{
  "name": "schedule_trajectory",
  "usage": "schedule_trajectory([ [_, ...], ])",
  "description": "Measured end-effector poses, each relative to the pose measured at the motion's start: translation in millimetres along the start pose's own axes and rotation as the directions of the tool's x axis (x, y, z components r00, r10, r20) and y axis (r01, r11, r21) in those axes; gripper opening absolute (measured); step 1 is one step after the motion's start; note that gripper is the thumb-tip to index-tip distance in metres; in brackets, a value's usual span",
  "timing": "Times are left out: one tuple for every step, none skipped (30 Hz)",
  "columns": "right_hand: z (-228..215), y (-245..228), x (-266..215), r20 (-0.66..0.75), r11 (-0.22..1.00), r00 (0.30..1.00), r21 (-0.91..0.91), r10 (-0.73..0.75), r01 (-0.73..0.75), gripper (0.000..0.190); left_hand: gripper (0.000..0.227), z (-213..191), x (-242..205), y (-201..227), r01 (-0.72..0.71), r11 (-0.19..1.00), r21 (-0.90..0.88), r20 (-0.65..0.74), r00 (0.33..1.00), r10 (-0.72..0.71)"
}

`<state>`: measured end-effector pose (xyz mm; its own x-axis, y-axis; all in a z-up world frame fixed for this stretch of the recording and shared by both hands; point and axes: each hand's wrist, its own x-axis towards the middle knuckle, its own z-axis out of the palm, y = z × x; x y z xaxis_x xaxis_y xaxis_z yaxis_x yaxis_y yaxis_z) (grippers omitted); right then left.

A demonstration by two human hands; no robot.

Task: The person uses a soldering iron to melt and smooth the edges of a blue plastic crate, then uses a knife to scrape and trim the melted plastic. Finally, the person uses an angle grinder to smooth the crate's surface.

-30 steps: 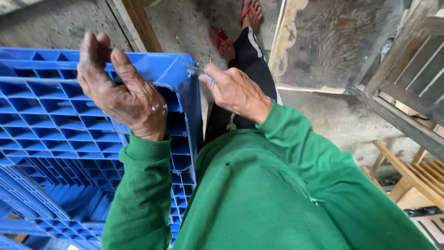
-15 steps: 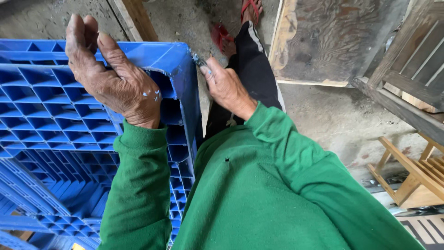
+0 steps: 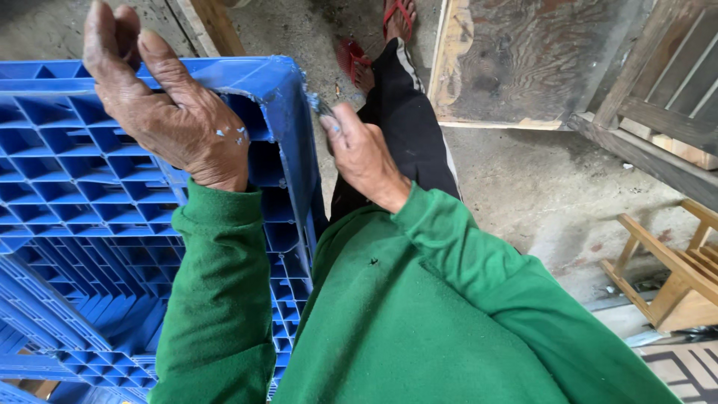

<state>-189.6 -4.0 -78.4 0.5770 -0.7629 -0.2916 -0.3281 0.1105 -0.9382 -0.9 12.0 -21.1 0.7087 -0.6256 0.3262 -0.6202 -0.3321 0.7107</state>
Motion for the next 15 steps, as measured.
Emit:
schedule_trajectory([
  [2, 8, 0, 0.020, 1.000, 1.000, 0.014, 0.013, -0.013, 0.013, 0.035, 1, -2, 1, 0.003, 1.000, -0.008, 0.002, 1.000, -0.003],
  [6, 12, -1, 0.021, 1.000, 1.000, -0.015, -0.002, 0.002, 0.013, 0.035, -1, -2, 1, 0.003, 1.000, -0.010, 0.002, 1.000, -0.003],
  [10, 14, -5, 0.023, 0.999, 1.000, -0.043, -0.017, 0.018, 0.013, 0.034, -2, -3, 1, 0.000, 1.000, -0.022, 0.004, 1.000, 0.000],
  [12, 13, -7, 0.019, 0.996, 0.999, -0.077, -0.038, 0.040, 0.014, 0.034, -1, -2, 0, 0.002, 1.000, -0.030, 0.002, 1.000, -0.001],
  [12, 11, -10, 0.030, 0.999, 0.999, -0.039, -0.024, 0.025, 0.011, 0.034, 1, 0, -1, 0.003, 0.999, -0.039, 0.000, 1.000, -0.003],
  [12, 6, -18, 0.040, 1.000, 0.999, 0.000, -0.005, 0.005, 0.009, 0.035, 2, 0, -2, 0.015, 0.999, -0.036, 0.000, 1.000, -0.015],
  [11, 0, -24, 0.052, 0.999, 0.999, 0.039, 0.013, -0.015, 0.008, 0.035, 4, 1, -4, 0.020, 0.999, -0.036, 0.000, 1.000, -0.020],
  [10, -6, -32, 0.051, 0.999, 0.998, 0.037, -0.026, 0.024, 0.008, 0.035, 2, 0, -5, 0.027, 0.999, -0.028, -0.002, 1.000, -0.027],
  [9, -12, -38, 0.050, 0.997, 0.997, 0.035, -0.065, 0.064, 0.008, 0.034, 1, -1, -7, 0.027, 0.999, -0.024, -0.006, 1.000, -0.027],
  [6, -17, -43, 0.050, 0.995, 0.994, 0.030, -0.100, 0.099, 0.009, 0.033, -1, -4, -7, 0.018, 1.000, -0.013, 0.000, 1.000, -0.018],
  [4, -21, -46, 0.043, 0.996, 0.995, 0.024, -0.088, 0.087, 0.009, 0.033, -3, -7, -6, 0.010, 1.000, -0.002, 0.006, 1.000, -0.010],
  [1, -22, -39, 0.028, 0.996, 0.995, 0.014, -0.092, 0.092, 0.009, 0.033, -2, -4, -6, -0.024, 1.000, 0.008, 0.011, 1.000, 0.023],
  [-1, -22, -31, 0.012, 0.995, 0.995, 0.005, -0.096, 0.096, 0.009, 0.034, 1, -2, -4, -0.030, 1.000, 0.005, 0.009, 1.000, 0.030],
  [-2, -22, -22, 0.014, 0.999, 0.999, -0.006, -0.041, 0.041, 0.009, 0.035, 1, 1, -3, -0.035, 0.999, 0.004, 0.009, 0.999, 0.035],
  [-1, -20, -15, 0.014, 1.000, 1.000, -0.016, 0.014, -0.014, 0.008, 0.037, 2, 2, -1, -0.013, 1.000, -0.012, 0.002, 1.000, 0.013],
])
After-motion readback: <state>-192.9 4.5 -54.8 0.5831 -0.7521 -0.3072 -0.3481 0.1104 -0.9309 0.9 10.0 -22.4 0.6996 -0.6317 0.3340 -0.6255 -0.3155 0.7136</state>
